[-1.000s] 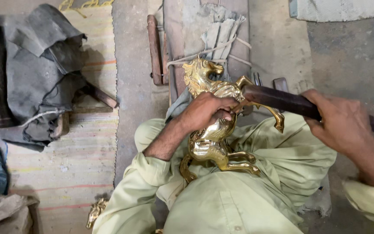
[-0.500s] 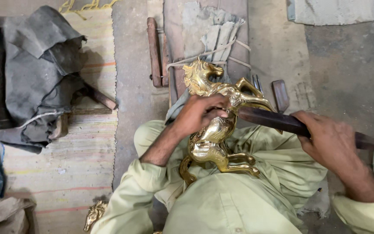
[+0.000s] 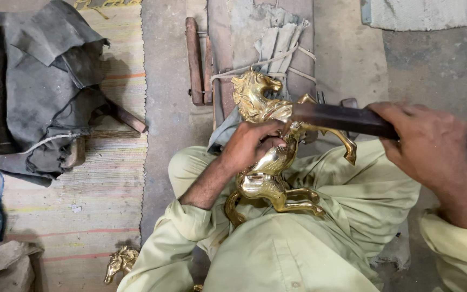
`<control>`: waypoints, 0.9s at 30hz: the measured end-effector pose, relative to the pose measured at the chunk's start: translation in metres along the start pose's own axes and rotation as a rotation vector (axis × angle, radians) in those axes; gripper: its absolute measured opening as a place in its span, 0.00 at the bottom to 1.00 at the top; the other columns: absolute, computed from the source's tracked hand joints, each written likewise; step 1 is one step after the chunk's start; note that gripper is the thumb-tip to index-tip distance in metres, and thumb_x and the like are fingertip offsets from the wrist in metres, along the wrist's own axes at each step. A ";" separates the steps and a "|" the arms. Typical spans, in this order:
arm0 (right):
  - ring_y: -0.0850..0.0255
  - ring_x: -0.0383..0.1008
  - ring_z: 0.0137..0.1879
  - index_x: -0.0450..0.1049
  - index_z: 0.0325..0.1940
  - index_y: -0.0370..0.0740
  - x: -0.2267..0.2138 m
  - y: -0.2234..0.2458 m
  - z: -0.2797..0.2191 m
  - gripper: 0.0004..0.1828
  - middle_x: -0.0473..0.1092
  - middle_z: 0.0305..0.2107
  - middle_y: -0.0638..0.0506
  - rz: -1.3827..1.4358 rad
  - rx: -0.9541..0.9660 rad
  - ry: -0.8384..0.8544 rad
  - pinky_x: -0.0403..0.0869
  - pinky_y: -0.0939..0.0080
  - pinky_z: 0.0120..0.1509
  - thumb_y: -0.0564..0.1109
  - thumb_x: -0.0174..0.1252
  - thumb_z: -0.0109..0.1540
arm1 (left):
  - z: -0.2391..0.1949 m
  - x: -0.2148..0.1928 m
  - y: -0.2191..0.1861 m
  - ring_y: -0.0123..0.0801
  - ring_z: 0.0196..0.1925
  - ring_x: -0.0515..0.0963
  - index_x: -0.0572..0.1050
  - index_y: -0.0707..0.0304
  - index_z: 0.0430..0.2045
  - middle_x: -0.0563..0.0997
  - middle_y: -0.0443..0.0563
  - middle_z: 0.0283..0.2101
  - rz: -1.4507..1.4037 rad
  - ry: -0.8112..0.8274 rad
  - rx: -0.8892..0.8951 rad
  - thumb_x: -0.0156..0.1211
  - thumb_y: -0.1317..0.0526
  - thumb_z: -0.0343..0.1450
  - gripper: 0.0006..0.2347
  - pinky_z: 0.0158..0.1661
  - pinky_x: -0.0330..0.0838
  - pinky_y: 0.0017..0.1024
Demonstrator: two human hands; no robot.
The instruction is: The person sits cross-legged on the floor and uses a chisel and mallet to engrave a gold horse statue. They repeatedly strike the chisel with the mallet to create patterns on the horse's body, rotating the statue to access different areas.
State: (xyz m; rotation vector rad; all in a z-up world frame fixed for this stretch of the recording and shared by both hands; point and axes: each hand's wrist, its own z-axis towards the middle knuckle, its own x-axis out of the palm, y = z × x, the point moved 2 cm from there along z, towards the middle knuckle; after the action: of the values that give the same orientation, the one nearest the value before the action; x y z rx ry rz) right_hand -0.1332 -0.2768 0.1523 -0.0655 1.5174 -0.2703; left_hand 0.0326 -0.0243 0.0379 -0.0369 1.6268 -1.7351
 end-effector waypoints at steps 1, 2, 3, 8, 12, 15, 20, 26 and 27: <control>0.57 0.79 0.29 0.77 0.58 0.50 -0.003 -0.003 0.000 0.26 0.77 0.27 0.51 0.055 0.080 0.061 0.75 0.57 0.37 0.45 0.68 0.54 | 0.003 0.000 0.000 0.39 0.42 0.89 0.78 0.62 0.48 0.86 0.56 0.42 0.000 0.029 0.026 0.69 0.66 0.69 0.14 0.43 0.81 0.36; 0.57 0.79 0.29 0.76 0.59 0.50 -0.006 -0.008 0.002 0.25 0.76 0.26 0.51 0.111 0.153 0.118 0.75 0.57 0.38 0.45 0.68 0.56 | 0.007 0.000 0.000 0.40 0.42 0.89 0.78 0.62 0.49 0.86 0.56 0.41 0.018 0.063 0.041 0.68 0.69 0.66 0.17 0.43 0.81 0.36; 0.57 0.79 0.29 0.76 0.60 0.50 -0.006 -0.012 0.002 0.24 0.76 0.26 0.51 0.166 0.226 0.175 0.76 0.57 0.39 0.44 0.67 0.59 | 0.010 0.000 0.001 0.41 0.41 0.88 0.78 0.61 0.50 0.87 0.55 0.41 0.035 0.097 0.057 0.67 0.71 0.63 0.19 0.43 0.80 0.37; 0.55 0.80 0.35 0.75 0.59 0.51 0.014 -0.006 -0.018 0.22 0.76 0.31 0.51 0.258 0.230 0.122 0.75 0.55 0.41 0.46 0.67 0.60 | 0.024 0.004 0.001 0.43 0.40 0.87 0.79 0.60 0.50 0.87 0.53 0.40 0.178 0.211 0.161 0.68 0.69 0.64 0.18 0.41 0.78 0.40; 0.48 0.80 0.40 0.75 0.58 0.50 0.031 -0.005 -0.029 0.25 0.77 0.33 0.49 0.177 0.152 0.190 0.75 0.49 0.44 0.45 0.68 0.55 | 0.013 0.001 0.004 0.46 0.39 0.86 0.78 0.61 0.50 0.86 0.56 0.40 0.119 0.177 0.147 0.69 0.66 0.68 0.16 0.41 0.77 0.42; 0.47 0.80 0.38 0.77 0.56 0.49 0.033 -0.011 -0.029 0.24 0.78 0.32 0.49 0.165 0.213 0.139 0.74 0.48 0.41 0.43 0.68 0.55 | 0.009 -0.004 0.006 0.42 0.45 0.88 0.76 0.63 0.51 0.86 0.56 0.44 -0.054 0.044 0.078 0.67 0.67 0.70 0.15 0.46 0.81 0.37; 0.47 0.79 0.37 0.76 0.59 0.46 0.029 -0.011 -0.010 0.22 0.77 0.33 0.45 0.362 0.190 0.011 0.74 0.51 0.42 0.45 0.67 0.61 | -0.003 -0.004 0.007 0.39 0.48 0.89 0.75 0.67 0.48 0.86 0.56 0.43 -0.123 -0.029 -0.073 0.67 0.68 0.71 0.13 0.48 0.82 0.35; 0.56 0.78 0.30 0.75 0.60 0.44 0.010 0.003 0.029 0.25 0.77 0.30 0.47 0.274 -0.014 -0.033 0.75 0.57 0.37 0.44 0.66 0.58 | -0.006 -0.001 0.011 0.41 0.47 0.87 0.74 0.69 0.51 0.86 0.58 0.45 -0.041 -0.063 -0.054 0.65 0.73 0.66 0.18 0.48 0.82 0.35; 0.58 0.78 0.28 0.76 0.60 0.44 0.004 0.005 0.039 0.27 0.78 0.30 0.48 0.156 -0.092 -0.010 0.75 0.57 0.35 0.42 0.66 0.55 | -0.006 0.002 0.012 0.39 0.46 0.88 0.75 0.68 0.50 0.86 0.57 0.45 -0.066 -0.068 -0.055 0.65 0.72 0.68 0.16 0.48 0.83 0.34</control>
State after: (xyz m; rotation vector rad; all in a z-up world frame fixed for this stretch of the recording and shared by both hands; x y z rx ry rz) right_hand -0.0940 -0.2776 0.1494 -0.0204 1.5160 -0.0754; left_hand 0.0340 -0.0188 0.0251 -0.1759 1.6391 -1.7195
